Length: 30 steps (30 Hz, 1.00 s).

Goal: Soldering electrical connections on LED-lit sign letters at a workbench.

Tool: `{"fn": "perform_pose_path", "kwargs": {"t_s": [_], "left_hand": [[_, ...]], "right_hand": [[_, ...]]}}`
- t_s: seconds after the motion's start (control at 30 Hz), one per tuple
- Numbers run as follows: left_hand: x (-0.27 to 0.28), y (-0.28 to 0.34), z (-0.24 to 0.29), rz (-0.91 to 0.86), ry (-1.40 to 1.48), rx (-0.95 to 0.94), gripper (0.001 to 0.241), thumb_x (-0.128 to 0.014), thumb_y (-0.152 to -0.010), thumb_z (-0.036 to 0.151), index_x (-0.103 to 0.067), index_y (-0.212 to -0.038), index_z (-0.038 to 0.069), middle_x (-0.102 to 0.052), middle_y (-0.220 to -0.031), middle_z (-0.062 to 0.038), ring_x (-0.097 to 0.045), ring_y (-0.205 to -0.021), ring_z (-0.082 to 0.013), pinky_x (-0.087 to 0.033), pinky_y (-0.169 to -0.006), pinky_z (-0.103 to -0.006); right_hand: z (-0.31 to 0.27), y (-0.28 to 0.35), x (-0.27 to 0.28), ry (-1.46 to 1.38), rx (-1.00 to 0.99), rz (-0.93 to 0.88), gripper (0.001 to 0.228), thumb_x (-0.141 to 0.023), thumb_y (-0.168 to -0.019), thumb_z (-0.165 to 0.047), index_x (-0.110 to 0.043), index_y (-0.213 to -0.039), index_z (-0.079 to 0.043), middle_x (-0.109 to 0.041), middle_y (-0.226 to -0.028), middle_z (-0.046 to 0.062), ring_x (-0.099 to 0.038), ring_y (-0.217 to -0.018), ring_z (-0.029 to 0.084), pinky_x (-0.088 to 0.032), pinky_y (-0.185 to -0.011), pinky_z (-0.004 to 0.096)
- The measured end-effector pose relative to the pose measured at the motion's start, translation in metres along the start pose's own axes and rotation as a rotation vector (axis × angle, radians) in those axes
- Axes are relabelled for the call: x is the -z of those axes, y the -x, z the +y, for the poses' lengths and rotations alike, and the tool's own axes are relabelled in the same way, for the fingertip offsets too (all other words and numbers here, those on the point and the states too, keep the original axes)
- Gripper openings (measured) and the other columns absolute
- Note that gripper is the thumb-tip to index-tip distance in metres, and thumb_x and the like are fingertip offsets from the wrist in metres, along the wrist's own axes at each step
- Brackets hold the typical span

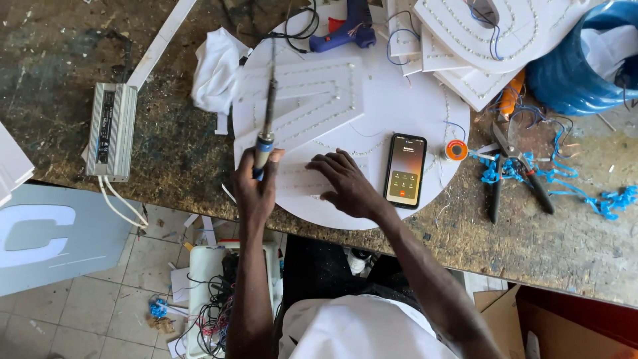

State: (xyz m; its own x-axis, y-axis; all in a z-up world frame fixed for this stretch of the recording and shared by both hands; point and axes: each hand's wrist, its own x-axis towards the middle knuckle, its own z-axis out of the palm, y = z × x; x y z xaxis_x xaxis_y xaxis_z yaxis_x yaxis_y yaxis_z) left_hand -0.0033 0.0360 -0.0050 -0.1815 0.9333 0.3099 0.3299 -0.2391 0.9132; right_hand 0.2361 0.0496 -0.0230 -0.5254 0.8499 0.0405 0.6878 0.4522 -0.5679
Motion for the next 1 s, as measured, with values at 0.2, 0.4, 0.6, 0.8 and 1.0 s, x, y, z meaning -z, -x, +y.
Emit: {"fn": "perform_pose_path", "kwargs": {"t_s": [0.2,0.4,0.6,0.8,1.0], "left_hand": [[0.023,-0.005,0.019,0.011,0.060,0.003,0.019,-0.073,-0.116,0.028,-0.073,-0.114,0.009,-0.087,-0.104,-0.009,-0.081,-0.086,-0.0194,-0.062,-0.089,-0.0379],[0.023,-0.002,-0.001,-0.065,-0.042,0.040,0.023,-0.072,-0.116,0.030,-0.075,-0.116,0.007,-0.086,-0.101,-0.010,-0.080,-0.083,-0.0224,-0.061,-0.079,-0.0403],[0.010,0.012,-0.055,-0.035,-0.239,-0.053,0.029,-0.079,-0.114,0.033,-0.079,-0.114,0.004,-0.074,-0.098,-0.016,-0.074,-0.092,-0.0332,-0.057,-0.086,-0.0472],[0.006,0.018,-0.042,-0.073,-0.211,0.002,0.040,-0.082,-0.108,0.032,-0.078,-0.126,-0.004,-0.076,-0.110,-0.026,-0.077,-0.105,-0.0469,-0.058,-0.093,-0.0544],[-0.005,0.025,-0.057,-0.066,-0.153,0.087,0.024,-0.081,-0.105,0.021,-0.080,-0.120,0.003,-0.077,-0.099,-0.023,-0.078,-0.100,-0.0399,-0.059,-0.087,-0.0502]], "right_hand": [[0.029,0.008,0.051,-0.110,0.101,-0.184,0.068,-0.082,-0.092,-0.001,-0.061,-0.156,-0.009,-0.069,-0.156,0.023,-0.044,-0.162,0.047,-0.014,-0.141,0.068],[0.070,0.020,0.018,0.083,0.043,0.267,0.079,-0.062,-0.086,0.014,-0.061,-0.161,-0.010,-0.064,-0.162,0.017,-0.049,-0.159,0.047,-0.037,-0.131,0.064],[-0.005,0.023,-0.047,-0.052,0.125,0.147,0.071,-0.082,-0.101,-0.023,-0.057,-0.166,-0.009,-0.058,-0.168,0.024,-0.045,-0.162,0.050,-0.031,-0.133,0.072],[-0.036,0.005,-0.088,0.124,0.024,0.101,0.116,-0.086,-0.090,-0.069,-0.035,-0.181,-0.018,-0.036,-0.184,0.024,-0.028,-0.173,0.044,-0.018,-0.139,0.067],[-0.035,-0.005,-0.088,0.220,-0.071,0.112,0.134,-0.098,-0.080,-0.057,-0.023,-0.185,-0.018,-0.034,-0.181,0.032,-0.033,-0.167,0.052,-0.022,-0.134,0.072]]}}
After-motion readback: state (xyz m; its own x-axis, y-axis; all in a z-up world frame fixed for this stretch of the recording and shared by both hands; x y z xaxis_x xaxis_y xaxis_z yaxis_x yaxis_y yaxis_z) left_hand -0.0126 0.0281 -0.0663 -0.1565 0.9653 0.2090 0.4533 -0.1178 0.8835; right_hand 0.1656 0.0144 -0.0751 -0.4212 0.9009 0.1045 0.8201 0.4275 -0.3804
